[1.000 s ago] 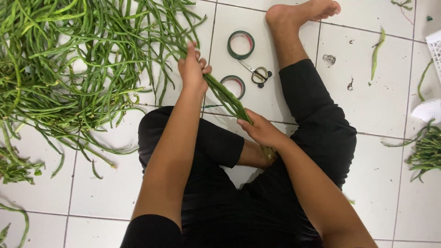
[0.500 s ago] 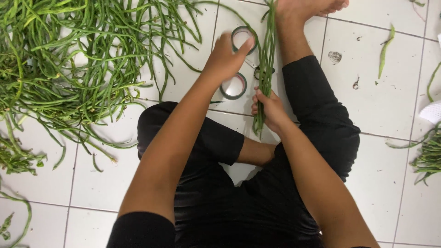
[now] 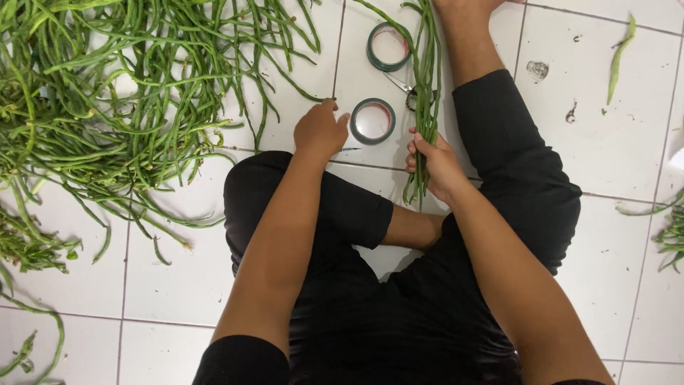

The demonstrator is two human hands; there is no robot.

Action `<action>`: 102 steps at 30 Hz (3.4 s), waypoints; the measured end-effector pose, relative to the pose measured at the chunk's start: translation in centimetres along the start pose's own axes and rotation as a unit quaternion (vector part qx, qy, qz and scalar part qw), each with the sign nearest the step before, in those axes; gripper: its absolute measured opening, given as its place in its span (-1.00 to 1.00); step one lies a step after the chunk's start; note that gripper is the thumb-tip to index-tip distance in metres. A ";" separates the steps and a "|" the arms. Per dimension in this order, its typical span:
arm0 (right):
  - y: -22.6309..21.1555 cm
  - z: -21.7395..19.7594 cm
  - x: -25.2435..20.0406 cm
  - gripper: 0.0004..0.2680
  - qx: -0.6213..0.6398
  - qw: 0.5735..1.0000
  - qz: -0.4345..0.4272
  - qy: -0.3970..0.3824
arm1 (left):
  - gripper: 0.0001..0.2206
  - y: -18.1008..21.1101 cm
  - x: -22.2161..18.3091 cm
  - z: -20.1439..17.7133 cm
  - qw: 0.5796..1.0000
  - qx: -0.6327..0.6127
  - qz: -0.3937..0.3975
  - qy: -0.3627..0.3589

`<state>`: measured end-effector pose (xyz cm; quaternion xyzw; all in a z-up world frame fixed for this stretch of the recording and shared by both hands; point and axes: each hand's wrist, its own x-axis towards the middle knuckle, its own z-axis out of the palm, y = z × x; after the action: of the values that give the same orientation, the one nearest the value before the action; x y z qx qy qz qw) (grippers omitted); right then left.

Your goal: Bundling long green beans using green adhesive tape while sitting on the floor.

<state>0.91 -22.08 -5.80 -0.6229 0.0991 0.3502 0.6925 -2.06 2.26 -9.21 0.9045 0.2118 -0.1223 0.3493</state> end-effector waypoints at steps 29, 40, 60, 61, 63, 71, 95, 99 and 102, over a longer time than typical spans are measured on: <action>5.7 -2.8 4.6 -0.80 -0.275 0.959 -0.024 0.059 | -0.81 5.2 -4.4 -2.3 0.903 -0.391 0.132 0.123; 3.4 -0.8 3.1 -0.64 -0.418 0.904 -0.066 0.066 | -0.79 6.6 -6.6 -5.4 0.795 -0.235 0.363 0.425; 1.4 2.4 1.4 -0.43 -0.363 0.931 0.035 -0.037 | -0.79 6.5 -6.4 -6.3 0.626 -0.129 0.505 0.580; 2.0 0.9 2.0 -0.58 -0.411 0.911 0.014 0.013 | -0.80 6.5 -6.5 -6.3 0.629 -0.127 0.511 0.572; 1.4 -0.7 2.0 -0.66 -0.457 0.887 -0.007 0.063 | -0.80 6.4 -6.3 -6.2 0.631 -0.125 0.518 0.564; -2.7 0.4 -1.6 -0.71 -0.138 0.873 -0.464 -0.058 | -0.78 7.1 -5.2 -5.1 0.669 -0.063 0.532 0.515; -1.9 0.2 -1.3 -0.83 -0.151 0.897 -0.414 0.033 | -0.83 7.7 -4.0 -3.1 0.741 -0.062 0.524 0.415; -2.0 0.2 -1.5 -0.83 -0.160 0.898 -0.409 0.029 | -0.83 7.5 -4.0 -3.1 0.749 -0.067 0.526 0.397; -1.9 0.1 -1.5 -0.84 -0.158 0.903 -0.398 0.039 | -0.83 7.4 -3.9 -2.8 0.757 -0.073 0.520 0.389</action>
<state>0.90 -22.44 -3.45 -0.7250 -0.1868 0.0324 0.6621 -1.83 -1.93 -1.48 0.8167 -0.1649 0.4568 0.3118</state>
